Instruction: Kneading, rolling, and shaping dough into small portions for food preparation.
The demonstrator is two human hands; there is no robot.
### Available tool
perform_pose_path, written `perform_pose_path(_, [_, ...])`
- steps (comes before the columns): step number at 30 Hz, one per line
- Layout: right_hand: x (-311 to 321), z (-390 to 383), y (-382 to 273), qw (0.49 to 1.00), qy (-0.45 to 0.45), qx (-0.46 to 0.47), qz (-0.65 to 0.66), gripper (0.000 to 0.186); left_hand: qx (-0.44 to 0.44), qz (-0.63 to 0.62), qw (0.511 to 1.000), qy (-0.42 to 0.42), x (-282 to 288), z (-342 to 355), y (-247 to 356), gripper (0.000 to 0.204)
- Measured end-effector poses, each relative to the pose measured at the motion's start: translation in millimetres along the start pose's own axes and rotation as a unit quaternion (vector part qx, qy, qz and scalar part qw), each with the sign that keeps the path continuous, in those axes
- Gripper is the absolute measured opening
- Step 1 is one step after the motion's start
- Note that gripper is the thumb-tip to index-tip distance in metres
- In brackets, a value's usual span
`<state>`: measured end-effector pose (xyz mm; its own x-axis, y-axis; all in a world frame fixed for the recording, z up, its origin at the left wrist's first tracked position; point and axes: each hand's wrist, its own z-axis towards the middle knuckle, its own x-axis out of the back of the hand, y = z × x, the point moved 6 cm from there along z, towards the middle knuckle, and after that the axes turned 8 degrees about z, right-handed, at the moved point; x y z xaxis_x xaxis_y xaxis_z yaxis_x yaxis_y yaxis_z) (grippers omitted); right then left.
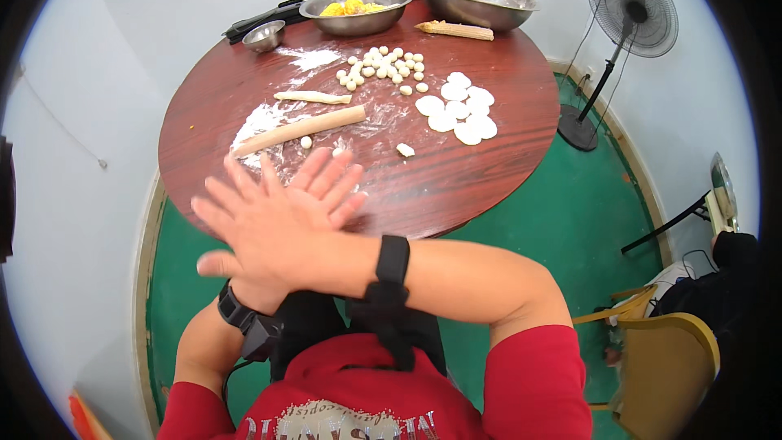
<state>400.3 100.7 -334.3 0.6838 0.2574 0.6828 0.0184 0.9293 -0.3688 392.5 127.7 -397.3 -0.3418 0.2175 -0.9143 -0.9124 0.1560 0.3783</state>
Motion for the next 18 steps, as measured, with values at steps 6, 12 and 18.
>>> perform_pose_path(6, [33.4, -14.0, 46.1, 0.991, 0.004, -0.089, -0.104, 0.07, -0.196, 0.1, 0.974, -0.06, -3.6, 23.4, -0.5, 0.086])
perform_pose_path(12, [11.9, -4.5, 29.0, 0.994, -0.02, -0.066, -0.079, 0.071, -0.033, 0.066, 0.996, -0.043, -3.9, 10.8, 3.6, 0.08])
perform_pose_path(18, [27.2, 8.5, 83.3, 0.982, -0.003, -0.092, -0.162, 0.067, 0.034, -0.012, 0.998, 0.051, 4.5, -3.1, 3.2, 0.073])
